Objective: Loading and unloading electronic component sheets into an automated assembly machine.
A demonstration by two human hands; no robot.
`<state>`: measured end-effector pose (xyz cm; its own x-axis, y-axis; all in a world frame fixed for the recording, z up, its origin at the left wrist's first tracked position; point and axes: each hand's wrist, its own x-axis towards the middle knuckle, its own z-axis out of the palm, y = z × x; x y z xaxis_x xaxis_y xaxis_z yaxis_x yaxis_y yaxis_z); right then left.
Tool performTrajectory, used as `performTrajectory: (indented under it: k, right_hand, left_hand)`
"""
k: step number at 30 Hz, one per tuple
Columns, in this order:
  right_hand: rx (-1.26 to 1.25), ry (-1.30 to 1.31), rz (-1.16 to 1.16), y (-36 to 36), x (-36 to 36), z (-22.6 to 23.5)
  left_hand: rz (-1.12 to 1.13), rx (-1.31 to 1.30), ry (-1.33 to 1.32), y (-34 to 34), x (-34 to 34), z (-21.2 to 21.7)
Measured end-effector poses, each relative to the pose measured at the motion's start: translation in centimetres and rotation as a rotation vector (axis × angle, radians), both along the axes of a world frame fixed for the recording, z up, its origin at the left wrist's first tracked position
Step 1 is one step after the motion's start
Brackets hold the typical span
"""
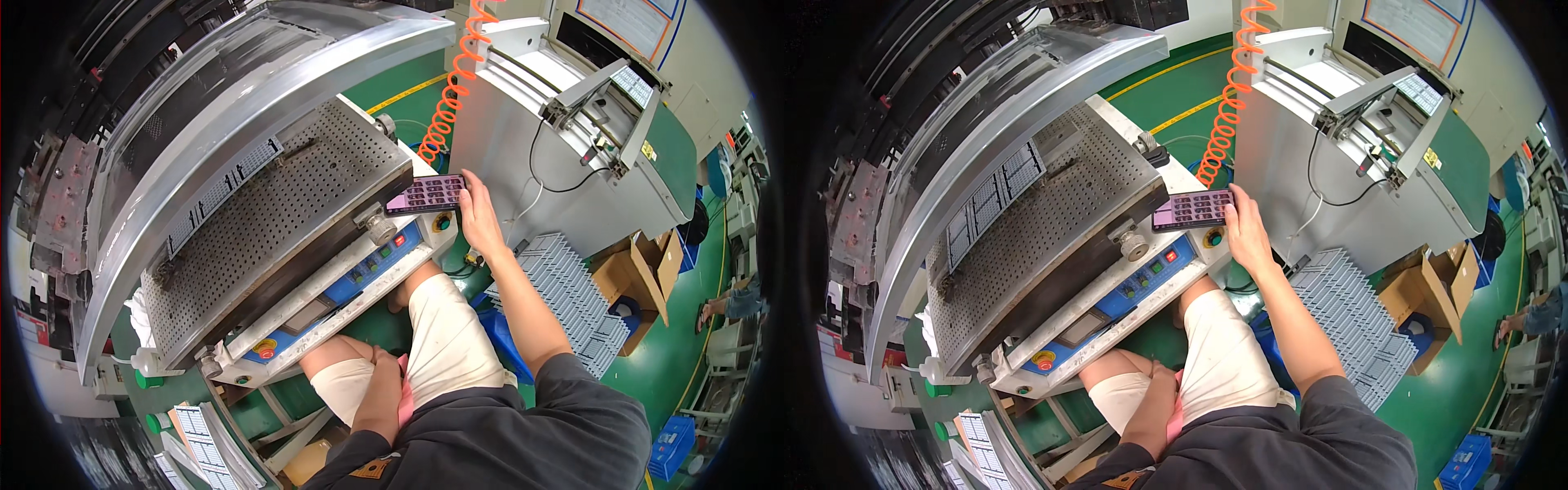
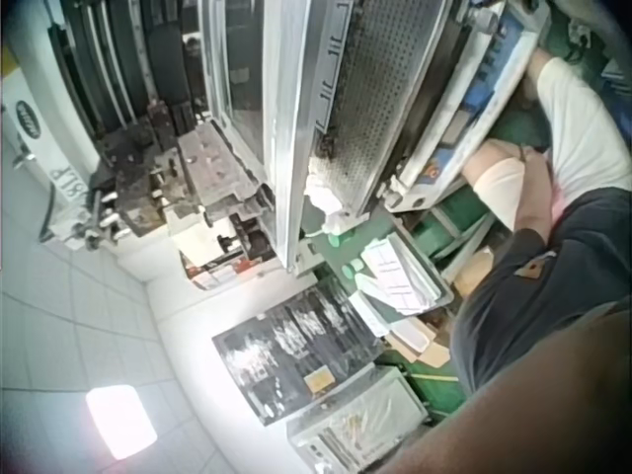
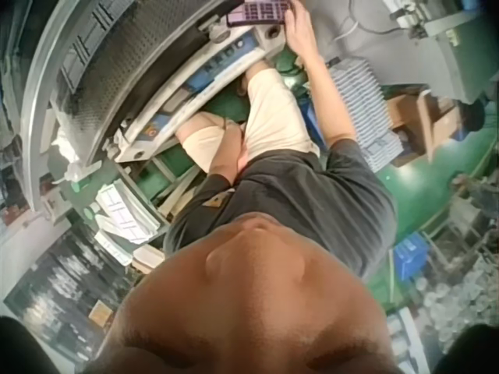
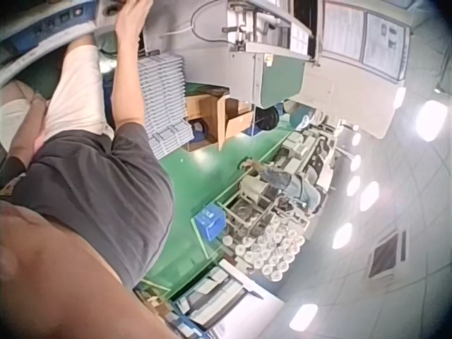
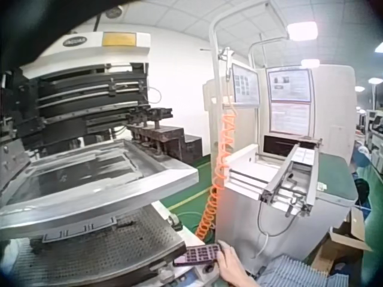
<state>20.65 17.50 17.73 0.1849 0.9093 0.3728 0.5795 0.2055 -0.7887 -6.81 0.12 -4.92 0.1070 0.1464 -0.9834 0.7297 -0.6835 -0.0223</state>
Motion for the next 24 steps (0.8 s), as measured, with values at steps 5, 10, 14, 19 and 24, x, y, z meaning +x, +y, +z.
performTrajectory:
  k: [5, 10, 14, 19, 24]
  right_hand:
    - [-0.065, 0.189, -0.013, -2.4, -0.4, -1.3]
    - [-0.107, 0.132, 0.112, -3.6, -2.3, -0.3]
    - [-0.055, 0.017, 0.170, -3.3, -2.6, -0.4]
    - [-0.079, 0.060, 0.211, -3.7, -2.8, -0.1]
    - [-0.095, 0.167, 0.230, -5.5, -3.9, -0.3]
  left_hand:
    - [0.001, -0.011, -0.009, -0.3, 0.4, -1.4]
    - [0.001, -0.023, -0.009, -0.6, 0.3, -1.3]
    - [0.002, -0.022, -0.014, -0.7, 0.3, -1.3]
    - [0.011, -0.021, -0.026, -0.5, 0.7, -2.8]
    - [-0.018, 0.025, 0.053, -1.2, -0.3, -4.6]
